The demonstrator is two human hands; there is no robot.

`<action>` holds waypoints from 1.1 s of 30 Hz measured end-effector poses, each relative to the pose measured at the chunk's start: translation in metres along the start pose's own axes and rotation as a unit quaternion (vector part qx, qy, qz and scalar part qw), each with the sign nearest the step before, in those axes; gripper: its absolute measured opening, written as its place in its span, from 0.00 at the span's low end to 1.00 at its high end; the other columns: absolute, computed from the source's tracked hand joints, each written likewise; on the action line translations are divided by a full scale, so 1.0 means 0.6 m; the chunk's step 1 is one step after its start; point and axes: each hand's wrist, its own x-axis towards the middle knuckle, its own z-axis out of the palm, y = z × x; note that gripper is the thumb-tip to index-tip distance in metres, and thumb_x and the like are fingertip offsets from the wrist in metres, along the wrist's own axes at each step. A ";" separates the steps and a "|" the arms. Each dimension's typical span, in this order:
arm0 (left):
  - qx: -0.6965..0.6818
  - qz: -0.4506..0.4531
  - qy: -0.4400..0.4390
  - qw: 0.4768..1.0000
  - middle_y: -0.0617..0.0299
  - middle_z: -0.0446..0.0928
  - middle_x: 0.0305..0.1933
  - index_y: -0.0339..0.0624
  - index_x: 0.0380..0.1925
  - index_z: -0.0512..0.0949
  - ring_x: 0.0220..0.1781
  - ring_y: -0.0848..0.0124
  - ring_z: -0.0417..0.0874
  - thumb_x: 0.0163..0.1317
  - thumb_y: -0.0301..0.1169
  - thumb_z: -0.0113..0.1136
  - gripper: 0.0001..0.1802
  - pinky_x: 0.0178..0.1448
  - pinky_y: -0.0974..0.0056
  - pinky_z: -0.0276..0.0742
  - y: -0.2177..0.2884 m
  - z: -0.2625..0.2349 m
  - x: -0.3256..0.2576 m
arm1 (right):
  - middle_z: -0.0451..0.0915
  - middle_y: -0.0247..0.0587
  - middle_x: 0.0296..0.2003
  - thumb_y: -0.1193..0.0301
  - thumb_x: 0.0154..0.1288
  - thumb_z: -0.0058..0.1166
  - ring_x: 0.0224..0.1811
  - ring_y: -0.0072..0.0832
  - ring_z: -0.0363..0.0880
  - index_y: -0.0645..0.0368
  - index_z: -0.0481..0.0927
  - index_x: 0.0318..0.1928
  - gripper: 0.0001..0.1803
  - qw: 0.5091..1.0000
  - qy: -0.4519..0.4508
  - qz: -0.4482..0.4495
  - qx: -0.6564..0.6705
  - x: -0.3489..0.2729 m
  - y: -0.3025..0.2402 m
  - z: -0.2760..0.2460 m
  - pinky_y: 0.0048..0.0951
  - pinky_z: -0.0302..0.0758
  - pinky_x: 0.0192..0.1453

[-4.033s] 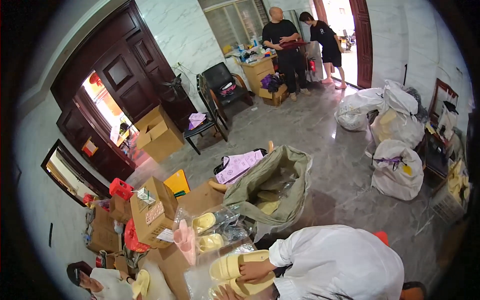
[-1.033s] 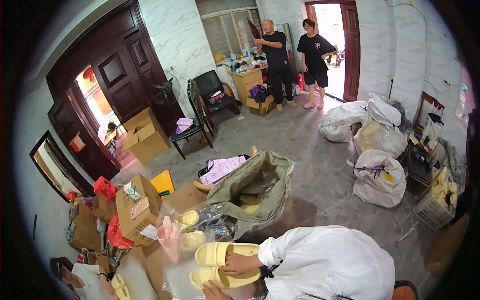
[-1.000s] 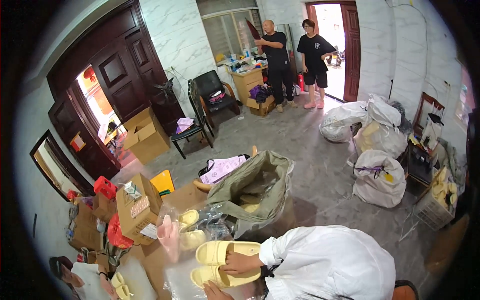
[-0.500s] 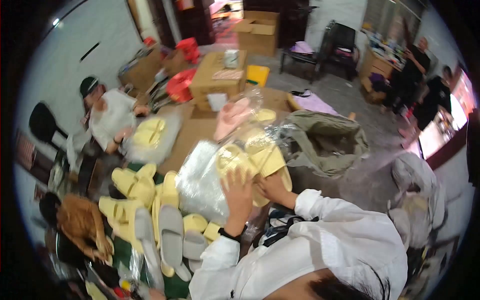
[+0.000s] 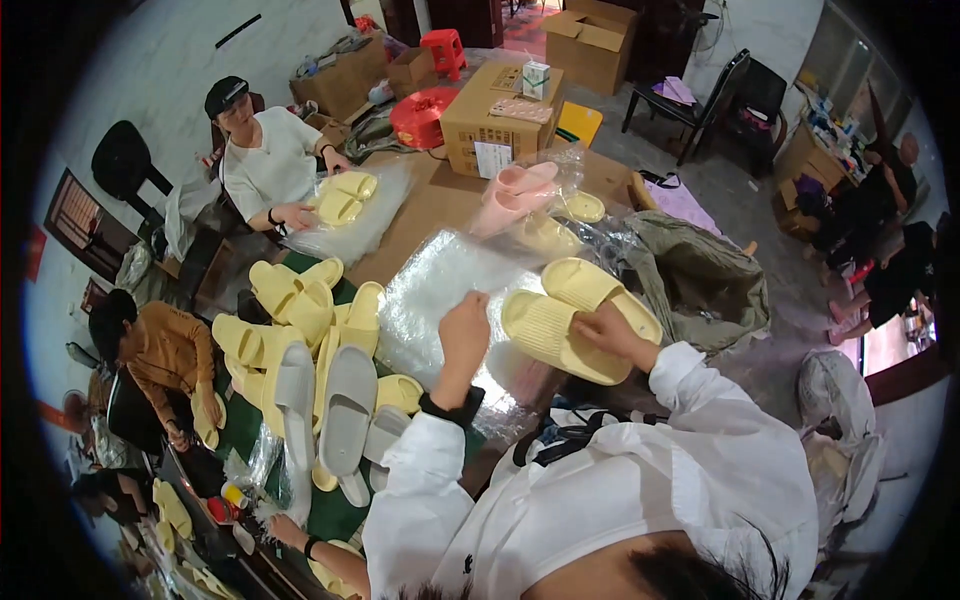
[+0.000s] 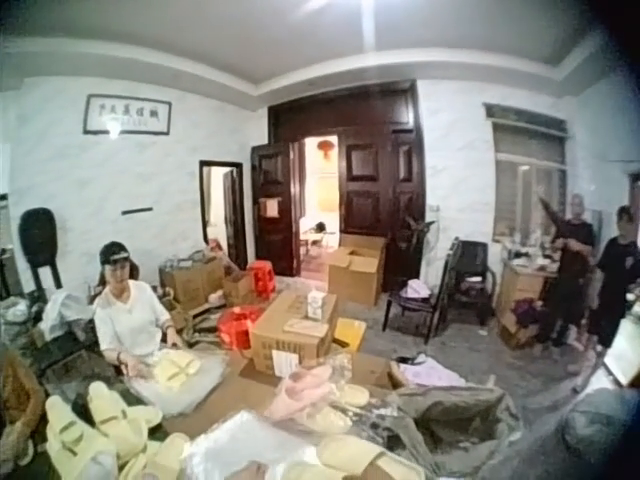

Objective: The recorder is shown packing finished slippers into bags in a footwear manufacturing setting.

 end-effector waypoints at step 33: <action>-0.237 -0.006 -0.255 0.937 0.55 0.79 0.35 0.30 0.43 0.75 0.36 0.71 0.78 0.63 0.34 0.49 0.17 0.41 0.68 0.73 -0.073 0.126 -0.015 | 0.80 0.29 0.26 0.59 0.54 0.56 0.29 0.17 0.72 0.60 0.82 0.37 0.17 0.922 -0.174 0.064 0.341 0.022 0.039 -0.005 0.26 0.68 0.36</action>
